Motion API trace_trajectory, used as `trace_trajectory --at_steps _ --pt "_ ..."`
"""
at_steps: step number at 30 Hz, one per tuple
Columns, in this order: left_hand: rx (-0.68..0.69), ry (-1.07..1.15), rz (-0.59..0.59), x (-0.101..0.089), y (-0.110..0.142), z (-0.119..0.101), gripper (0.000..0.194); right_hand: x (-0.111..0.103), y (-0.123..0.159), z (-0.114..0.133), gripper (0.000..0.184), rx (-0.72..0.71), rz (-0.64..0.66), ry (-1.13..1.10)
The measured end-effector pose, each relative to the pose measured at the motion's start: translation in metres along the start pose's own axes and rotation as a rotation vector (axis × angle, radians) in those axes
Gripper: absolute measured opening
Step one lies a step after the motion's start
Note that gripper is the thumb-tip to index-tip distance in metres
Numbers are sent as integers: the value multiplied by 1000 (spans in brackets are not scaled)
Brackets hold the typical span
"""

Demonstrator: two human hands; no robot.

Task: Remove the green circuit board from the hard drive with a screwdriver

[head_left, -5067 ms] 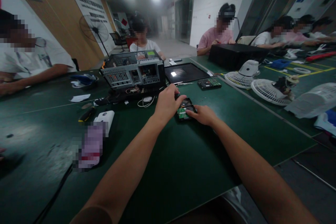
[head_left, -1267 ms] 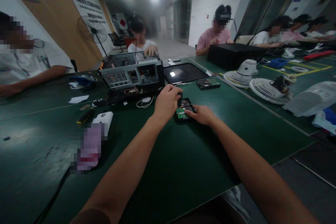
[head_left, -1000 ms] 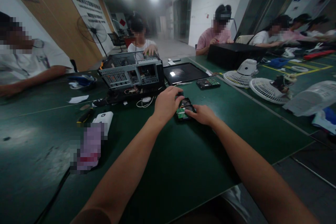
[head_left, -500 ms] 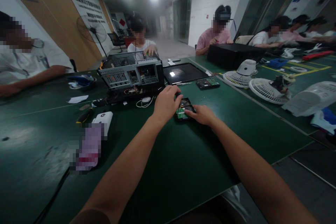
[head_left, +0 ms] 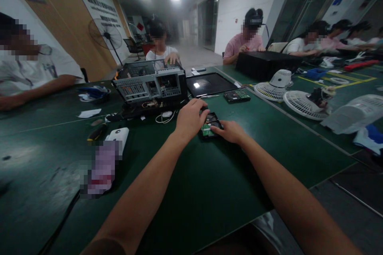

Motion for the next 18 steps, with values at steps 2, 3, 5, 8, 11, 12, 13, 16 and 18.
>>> trace_trajectory --at_steps 2,3,5,8,11,12,13,16,18 --pt "-22 16 0 1 0 1 13 -1 1 1 81 6 2 -3" --pt "-39 22 0 1 0 2 15 -1 1 1 81 9 6 -6" --pt "-77 27 1 3 0 5 22 -2 1 1 80 7 15 -18" --pt "-101 29 -3 3 -1 8 24 -2 1 0 81 -4 18 -27" --pt "-56 24 -11 2 -2 6 16 -1 0 -1 82 -4 21 -25" --pt "-36 17 -10 2 -2 5 14 0 0 -1 82 -2 21 -23" --pt "-20 7 -6 1 -2 4 12 0 0 -1 82 0 20 -20" --pt "-7 -20 -5 0 -1 2 12 -1 0 -1 82 2 17 -14" --pt "-17 -31 -14 -1 -1 2 14 -2 1 0 81 3 20 -15"
Point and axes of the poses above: each hand's wrist, its own y-axis away from the middle knuckle, its own x-axis out of the palm, z = x × y, the point moved 6 cm from there along -y, towards the middle knuckle, and after that the axes turned 11 degrees about -x, right-handed, at the moved point
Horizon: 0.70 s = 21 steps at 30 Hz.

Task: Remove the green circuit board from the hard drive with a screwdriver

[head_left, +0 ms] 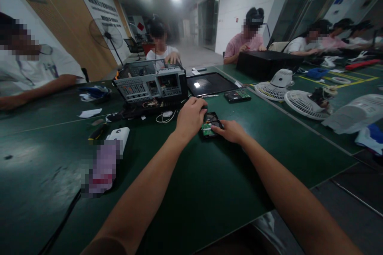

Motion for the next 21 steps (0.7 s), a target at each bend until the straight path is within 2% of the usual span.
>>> trace_trajectory --at_steps 8,13,21 --pt "-13 39 -14 1 0 2 12 -1 1 1 80 -1 -7 9" --pt "-63 85 -41 3 -1 7 20 0 0 0 82 -10 -10 8" --pt "2 42 -25 -2 1 -2 10 1 0 0 82 -4 -8 11"
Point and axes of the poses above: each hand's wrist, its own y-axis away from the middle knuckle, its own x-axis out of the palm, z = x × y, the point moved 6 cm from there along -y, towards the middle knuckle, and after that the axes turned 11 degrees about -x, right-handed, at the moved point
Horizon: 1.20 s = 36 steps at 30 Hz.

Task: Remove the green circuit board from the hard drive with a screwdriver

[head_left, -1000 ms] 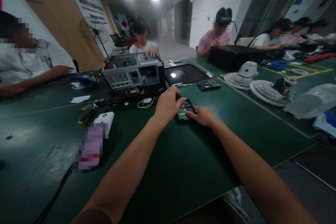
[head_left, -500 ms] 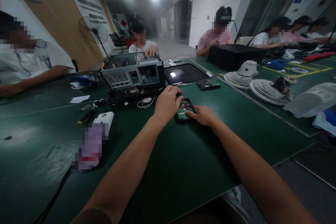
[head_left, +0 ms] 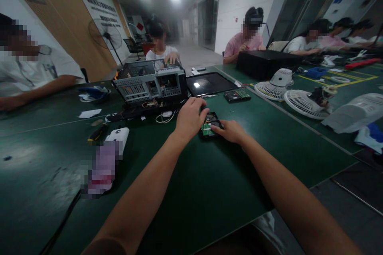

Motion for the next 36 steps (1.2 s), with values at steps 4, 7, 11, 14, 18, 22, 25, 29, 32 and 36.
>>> trace_trajectory --at_steps 4,7,11,14,18,22,25,29,32,36 --pt "3 -26 -1 0 0 -1 17 -1 0 0 81 2 0 -9" --pt "-3 -24 9 1 0 1 23 -1 1 0 82 6 0 -12" --pt "24 -3 25 3 0 -1 20 -1 1 0 81 11 -4 -5" --pt "24 19 28 4 1 -1 11 -1 1 0 81 15 1 -6" --pt "-25 52 13 6 0 4 16 -1 1 1 82 9 0 -11" --pt "-53 73 -11 6 0 7 23 -1 1 2 80 4 3 -15" --pt "-24 41 5 5 0 4 15 -1 1 1 81 8 8 -10" --pt "26 1 23 5 1 -1 15 -1 1 1 81 10 0 3" --pt "14 -14 -8 4 1 0 20 -1 1 1 81 9 -5 -2" --pt "-14 -31 -47 2 1 3 22 -2 2 1 79 23 -2 -11"
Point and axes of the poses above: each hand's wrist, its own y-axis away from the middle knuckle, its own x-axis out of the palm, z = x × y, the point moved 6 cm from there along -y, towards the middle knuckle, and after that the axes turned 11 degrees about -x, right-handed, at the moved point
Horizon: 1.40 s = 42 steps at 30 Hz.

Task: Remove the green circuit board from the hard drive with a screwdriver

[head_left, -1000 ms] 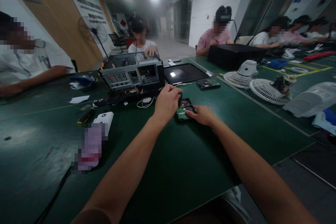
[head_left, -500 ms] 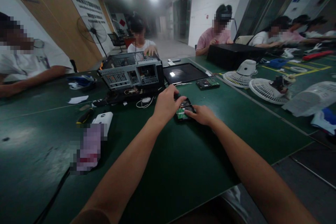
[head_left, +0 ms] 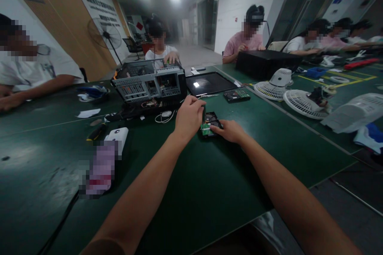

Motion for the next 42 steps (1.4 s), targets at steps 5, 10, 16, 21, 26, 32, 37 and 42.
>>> trace_trajectory --at_steps 5,10,16,21,26,32,37,42 --pt "15 11 38 1 0 -2 17 0 0 0 80 -5 3 -7" --pt "-5 41 37 2 0 -1 8 0 -1 0 81 -7 3 0" --pt "-29 72 -65 -1 1 2 16 2 -2 -1 82 -25 -3 3" --pt "-9 57 -57 1 1 2 9 3 -2 -2 83 -30 -10 9" --pt "-2 26 -17 2 1 1 11 3 -3 -2 83 -32 -13 7" --pt "22 32 -5 1 1 -2 17 2 -2 -1 83 -22 -1 5" --pt "36 51 17 2 1 -3 13 1 -2 -1 83 -21 1 13" --pt "38 51 36 5 1 -2 16 3 -2 -3 84 -23 -10 21"
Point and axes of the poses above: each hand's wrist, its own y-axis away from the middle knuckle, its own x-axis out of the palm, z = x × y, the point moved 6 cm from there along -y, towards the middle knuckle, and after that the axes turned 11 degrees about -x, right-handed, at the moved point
